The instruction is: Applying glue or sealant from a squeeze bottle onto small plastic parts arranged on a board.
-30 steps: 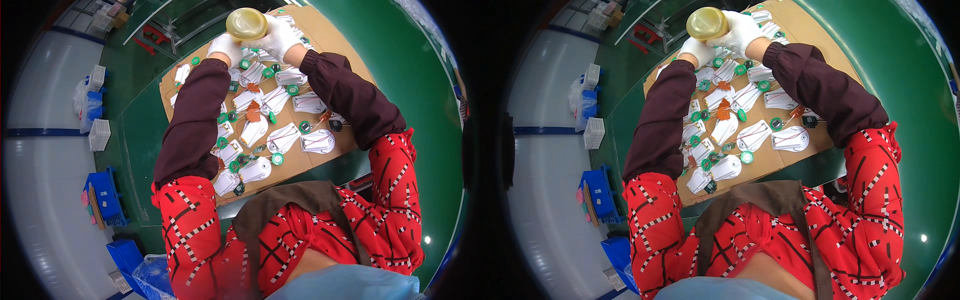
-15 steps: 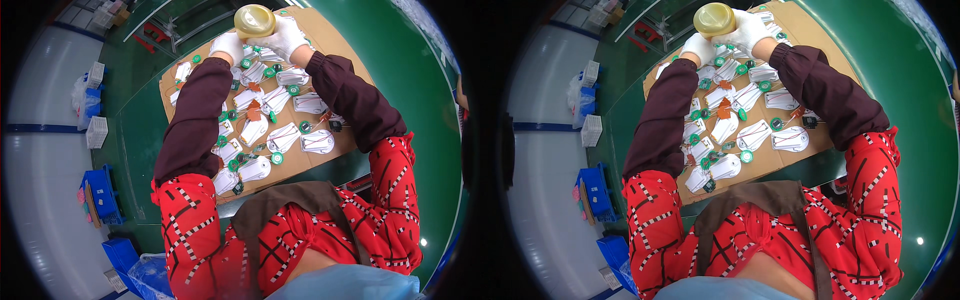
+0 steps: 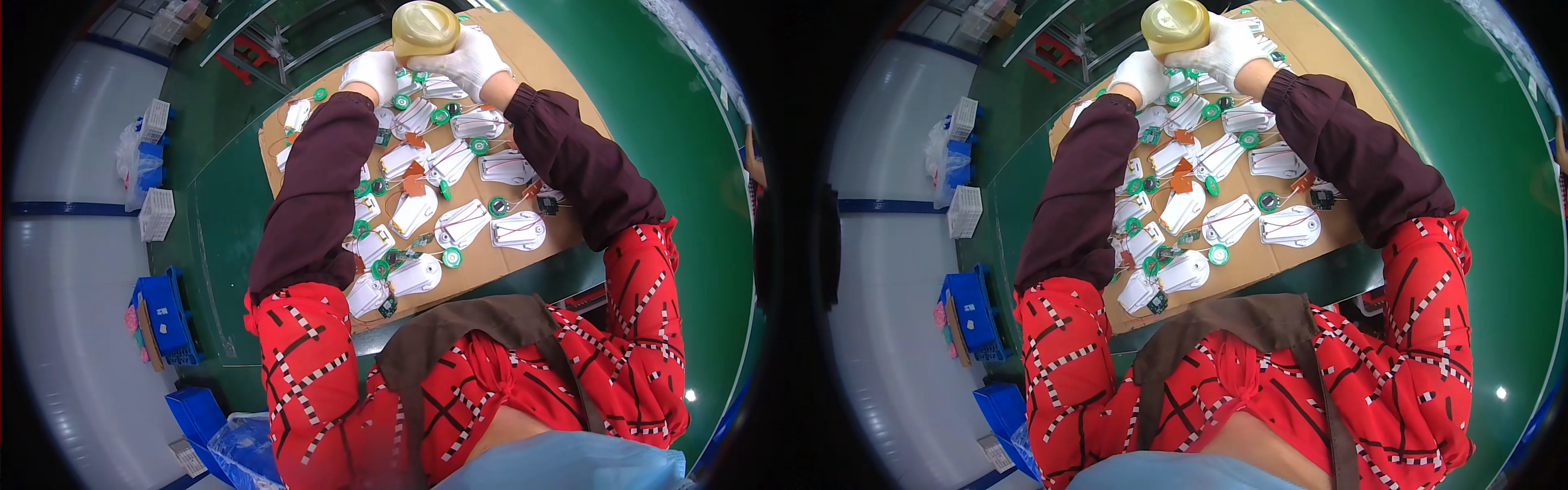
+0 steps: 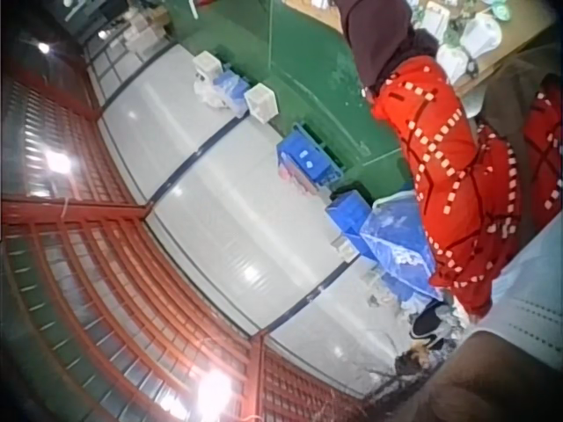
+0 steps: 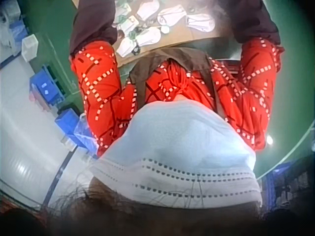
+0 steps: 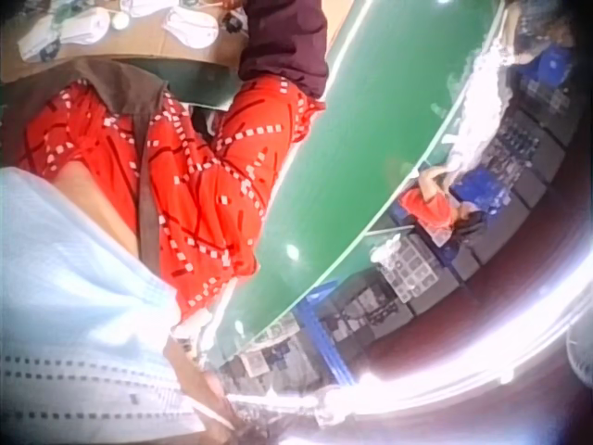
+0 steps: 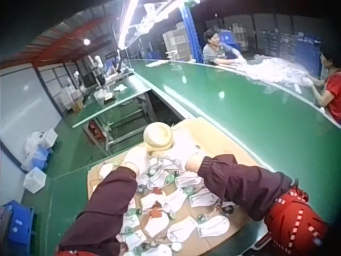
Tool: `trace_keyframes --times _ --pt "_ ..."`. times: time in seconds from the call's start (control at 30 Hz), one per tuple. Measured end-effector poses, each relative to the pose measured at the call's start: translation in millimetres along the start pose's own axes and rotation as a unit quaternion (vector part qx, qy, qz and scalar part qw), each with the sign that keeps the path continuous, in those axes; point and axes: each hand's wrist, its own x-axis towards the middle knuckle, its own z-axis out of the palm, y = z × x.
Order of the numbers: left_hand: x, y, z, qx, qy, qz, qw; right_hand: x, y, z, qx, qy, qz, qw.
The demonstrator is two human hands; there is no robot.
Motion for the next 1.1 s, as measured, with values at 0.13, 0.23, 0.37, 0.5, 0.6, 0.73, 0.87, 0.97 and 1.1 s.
trace_keyframes --times 0.13,0.23,0.37,0.5,0.6,0.73,0.87,0.97,1.1 --pt "-7 5 -10 -0.005 -0.003 0.005 1.0 -1 -6 -7 -0.086 -0.009 0.059 0.994" --pt "-6 7 -11 -0.006 -0.005 0.009 1.0 -1 10 -9 -0.008 0.006 0.06 0.998" --pt "-8 4 -10 -0.021 -0.013 0.01 1.0 1 12 -4 0.026 0.017 0.066 0.997" --pt "-5 1 -8 -0.019 -0.04 0.017 0.999 2 15 -7 0.012 0.034 0.046 0.998" --pt "-5 2 -10 -0.014 -0.051 0.014 0.998 4 16 -9 0.004 0.05 0.065 0.997" --pt "-5 3 -13 -0.026 -0.046 0.021 0.998 5 10 -22 -0.005 0.107 0.038 0.994" --pt "-7 8 -21 -0.019 -0.064 0.019 0.998 5 -34 -43 0.125 0.205 -0.022 0.97" --pt "-3 10 -17 0.036 -0.09 0.014 0.995 0 -48 -66 0.22 0.21 0.023 0.952" --pt "-1 18 -20 0.121 -0.103 0.025 0.987 -23 -80 -90 0.271 0.231 -0.041 0.933"
